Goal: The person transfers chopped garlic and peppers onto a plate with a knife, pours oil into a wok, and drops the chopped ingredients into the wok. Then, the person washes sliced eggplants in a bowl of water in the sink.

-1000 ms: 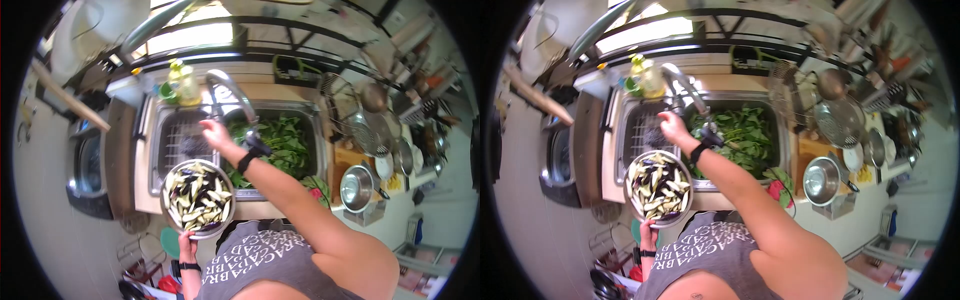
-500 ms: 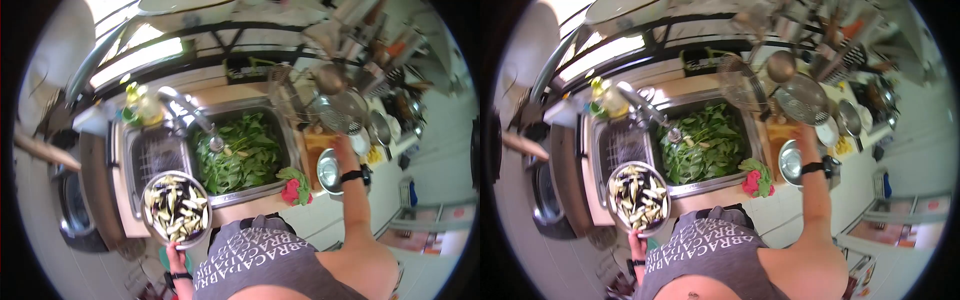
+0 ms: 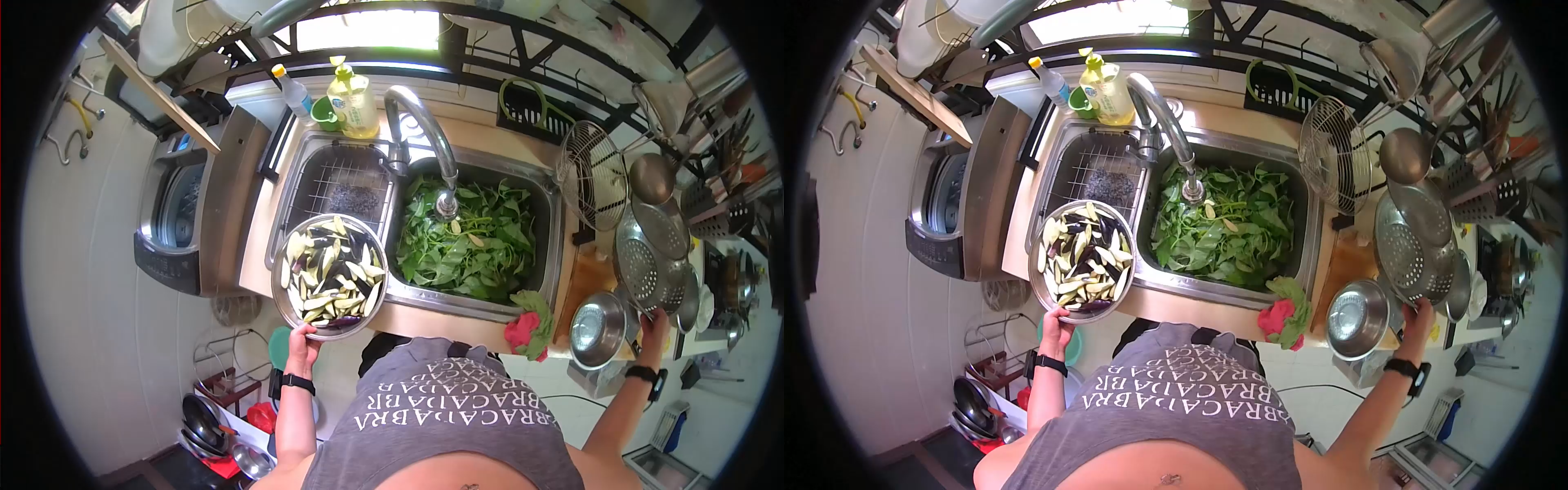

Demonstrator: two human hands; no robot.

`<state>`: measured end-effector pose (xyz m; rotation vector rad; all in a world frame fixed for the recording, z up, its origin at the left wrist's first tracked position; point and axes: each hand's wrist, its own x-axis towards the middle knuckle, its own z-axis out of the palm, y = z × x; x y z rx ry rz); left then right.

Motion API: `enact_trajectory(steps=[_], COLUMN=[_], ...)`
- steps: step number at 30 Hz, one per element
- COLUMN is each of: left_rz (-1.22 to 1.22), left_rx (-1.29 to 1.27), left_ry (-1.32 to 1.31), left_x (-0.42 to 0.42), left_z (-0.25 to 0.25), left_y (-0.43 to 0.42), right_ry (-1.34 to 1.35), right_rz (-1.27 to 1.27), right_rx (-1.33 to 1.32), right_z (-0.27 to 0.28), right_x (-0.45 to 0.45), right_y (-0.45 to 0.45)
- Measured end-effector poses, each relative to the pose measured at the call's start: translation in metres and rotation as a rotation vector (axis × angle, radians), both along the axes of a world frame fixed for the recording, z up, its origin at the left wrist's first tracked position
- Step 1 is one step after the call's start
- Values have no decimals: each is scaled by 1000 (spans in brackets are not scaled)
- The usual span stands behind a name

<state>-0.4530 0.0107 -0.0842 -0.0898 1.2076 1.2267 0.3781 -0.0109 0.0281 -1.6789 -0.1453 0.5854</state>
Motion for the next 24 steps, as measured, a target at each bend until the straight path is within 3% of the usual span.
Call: enact_trajectory(steps=[2,4,7,9,11,15,17,19,24], left_rz=[-1,-10,-59,-53,-79,-106,-98,-50,-4], left_rx=[-6,-15,6,-9,21,110,132,108,60], left_ry=[-4,13,7,16,40,85,116,173,223], left_x=[-11,-28,-61,-80,-94,-149,-173,-177,-222], left_z=[-5,-5,2,20,45,55,66,90,90], left_y=[0,5,15,19,27,28,23,23,3], right_ry=[-11,37,65,106,318,494,524,486,430], right_rz=[-1,214,363,491,635,920,986,990,1015], right_rx=[-47,-181,-235,-224,-250,-178,-166,-82,-52], right_z=[48,92,105,70,46,14,-32,-42,-57], right_x=[-44,-107,-192,-239,-311,-455,-482,-525,-588], right_y=[-31,-54,-63,-52,-21,64,97,132,185])
